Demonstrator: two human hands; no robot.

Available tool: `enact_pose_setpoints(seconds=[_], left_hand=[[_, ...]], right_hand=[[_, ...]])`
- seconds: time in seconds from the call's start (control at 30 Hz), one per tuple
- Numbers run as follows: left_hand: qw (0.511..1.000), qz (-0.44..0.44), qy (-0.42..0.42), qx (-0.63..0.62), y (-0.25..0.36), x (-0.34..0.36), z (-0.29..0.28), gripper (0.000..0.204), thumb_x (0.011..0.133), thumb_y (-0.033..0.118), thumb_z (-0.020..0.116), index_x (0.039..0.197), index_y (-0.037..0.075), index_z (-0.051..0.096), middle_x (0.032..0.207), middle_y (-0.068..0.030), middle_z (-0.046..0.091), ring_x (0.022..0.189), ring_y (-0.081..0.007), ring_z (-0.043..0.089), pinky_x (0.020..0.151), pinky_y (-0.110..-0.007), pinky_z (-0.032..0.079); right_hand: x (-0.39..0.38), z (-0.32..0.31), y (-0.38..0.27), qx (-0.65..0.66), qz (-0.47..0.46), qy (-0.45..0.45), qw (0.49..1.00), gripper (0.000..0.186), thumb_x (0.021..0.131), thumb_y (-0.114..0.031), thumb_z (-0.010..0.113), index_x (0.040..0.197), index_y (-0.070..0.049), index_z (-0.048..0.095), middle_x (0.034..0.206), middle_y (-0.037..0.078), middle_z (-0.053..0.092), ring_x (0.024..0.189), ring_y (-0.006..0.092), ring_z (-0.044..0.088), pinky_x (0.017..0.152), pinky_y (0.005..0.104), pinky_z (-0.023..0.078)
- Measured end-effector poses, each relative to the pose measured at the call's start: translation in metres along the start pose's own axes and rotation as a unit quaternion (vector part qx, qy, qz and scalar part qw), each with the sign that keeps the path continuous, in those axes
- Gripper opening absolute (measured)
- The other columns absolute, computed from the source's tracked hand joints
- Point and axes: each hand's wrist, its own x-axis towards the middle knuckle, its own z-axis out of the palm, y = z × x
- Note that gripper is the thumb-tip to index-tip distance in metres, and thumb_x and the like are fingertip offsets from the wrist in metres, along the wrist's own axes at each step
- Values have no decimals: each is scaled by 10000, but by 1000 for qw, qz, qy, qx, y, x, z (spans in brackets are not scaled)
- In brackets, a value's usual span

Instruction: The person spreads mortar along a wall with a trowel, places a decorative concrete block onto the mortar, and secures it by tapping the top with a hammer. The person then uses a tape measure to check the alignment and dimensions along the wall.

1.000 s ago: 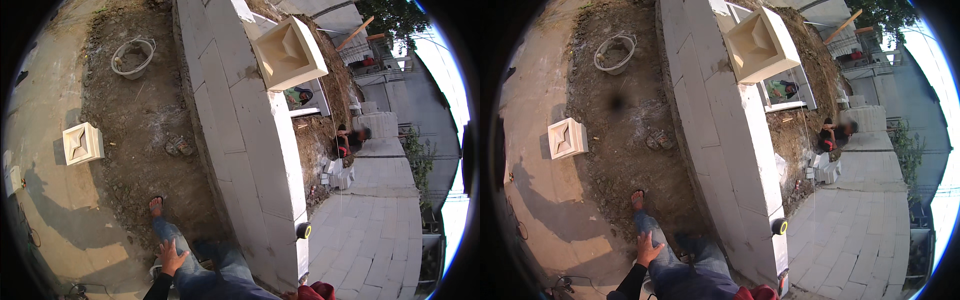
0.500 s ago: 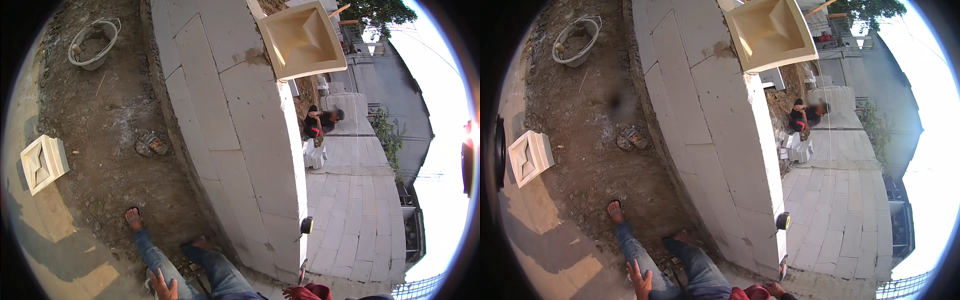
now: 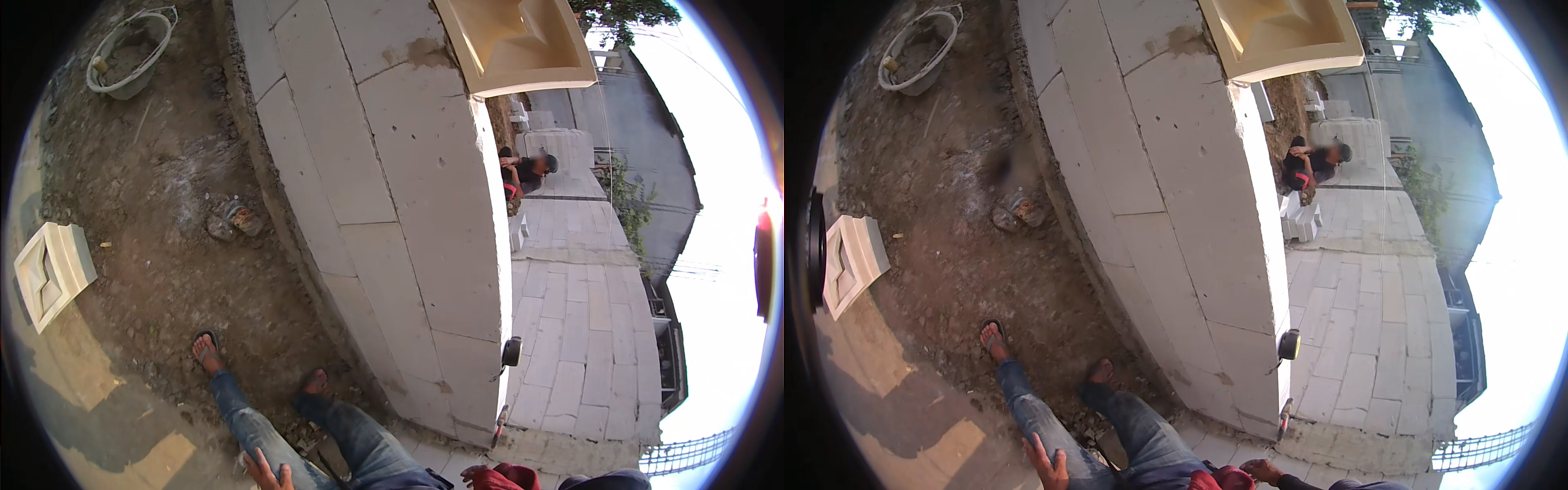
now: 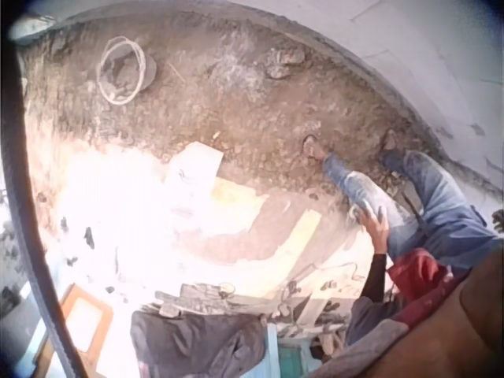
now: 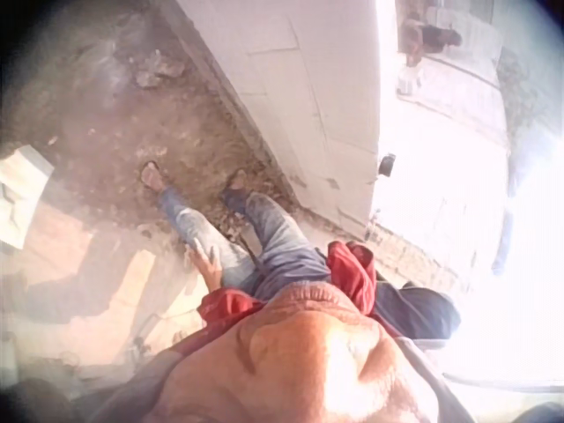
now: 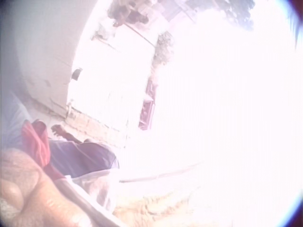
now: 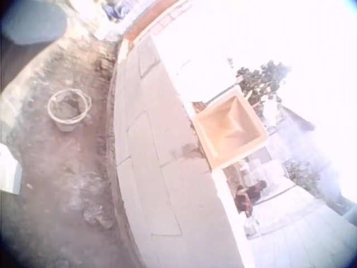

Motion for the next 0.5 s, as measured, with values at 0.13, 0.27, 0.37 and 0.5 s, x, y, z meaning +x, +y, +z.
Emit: enact_pose_setpoints(seconds=[0.13,0.27,0.37,0.5], left_hand=[[1000,-22,-17,9,-1,-1,2,730,983,387,611,1570,40,349,1557,-419,256,1430,-574,272,1200,-601,198],[999,1,0,36,-15,5,18,685,987,392,599,1532,25,407,1528,-412,320,1392,-559,354,1166,-589,280],[997,55,48,19,-27,22,41,608,990,369,609,1471,21,474,1274,-339,581,1097,-503,589,938,-575,485],[1000,1,-21,-10,-30,24,22,701,936,360,652,1532,86,404,1530,-381,317,1417,-553,313,1173,-540,301]], right_hand=[[16,1,-10,-13,-17,-16,1000,349,928,-346,643,1143,-71,625,989,95,677,940,275,635,881,426,530],[42,-2,-21,-37,-48,-34,998,373,928,-349,651,1167,-63,626,1003,102,681,949,281,638,884,424,534],[59,-5,-25,-62,-70,-49,994,392,928,-351,657,1185,-57,628,1013,106,684,955,286,640,887,422,537],[77,1,-11,-107,-72,-67,989,416,928,-354,665,1208,-49,629,1027,113,689,964,292,644,890,420,541]])
